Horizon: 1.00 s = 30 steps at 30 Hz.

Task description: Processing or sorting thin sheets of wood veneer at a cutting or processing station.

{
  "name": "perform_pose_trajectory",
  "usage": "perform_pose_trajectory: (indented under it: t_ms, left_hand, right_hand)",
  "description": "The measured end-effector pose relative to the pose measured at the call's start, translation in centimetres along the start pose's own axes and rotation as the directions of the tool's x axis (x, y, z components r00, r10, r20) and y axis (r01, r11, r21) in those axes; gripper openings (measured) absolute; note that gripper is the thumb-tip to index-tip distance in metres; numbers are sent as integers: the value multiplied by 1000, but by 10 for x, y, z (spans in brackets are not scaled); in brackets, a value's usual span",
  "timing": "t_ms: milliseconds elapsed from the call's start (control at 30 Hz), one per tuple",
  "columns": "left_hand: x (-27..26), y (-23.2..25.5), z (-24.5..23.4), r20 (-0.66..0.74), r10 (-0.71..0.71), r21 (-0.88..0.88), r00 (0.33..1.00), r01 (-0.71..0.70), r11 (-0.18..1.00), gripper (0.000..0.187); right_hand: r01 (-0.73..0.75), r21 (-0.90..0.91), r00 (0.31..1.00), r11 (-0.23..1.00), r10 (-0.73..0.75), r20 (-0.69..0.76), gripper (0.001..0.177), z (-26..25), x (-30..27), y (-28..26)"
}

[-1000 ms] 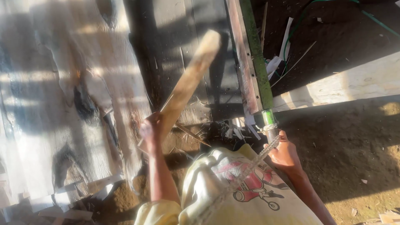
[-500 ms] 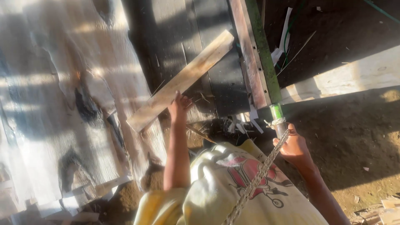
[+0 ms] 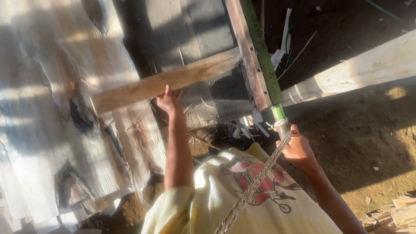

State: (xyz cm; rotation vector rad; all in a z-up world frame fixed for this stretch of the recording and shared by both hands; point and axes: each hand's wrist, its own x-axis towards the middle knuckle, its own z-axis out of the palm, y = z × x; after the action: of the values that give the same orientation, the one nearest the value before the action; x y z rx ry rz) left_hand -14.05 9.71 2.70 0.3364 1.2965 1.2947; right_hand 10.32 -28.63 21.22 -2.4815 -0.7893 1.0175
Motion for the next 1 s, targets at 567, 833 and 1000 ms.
perform_pose_trajectory:
  t_ms: [567,833,1000]
  left_hand:
    - [42,-4,22,61,-85,4,995,85,996,37]
    - [36,-21,6,60,-43,-117,997,50,992,43]
    - [32,43,3,106,94,-83,990,-85,993,45]
  right_hand:
    - [214,309,977,927,-207,-55,52,-24,0,20]
    - [244,-129,955,961,-262,-141,77,130,112,133]
    - [201,110,976,973,-189,-111,50,66,49,79]
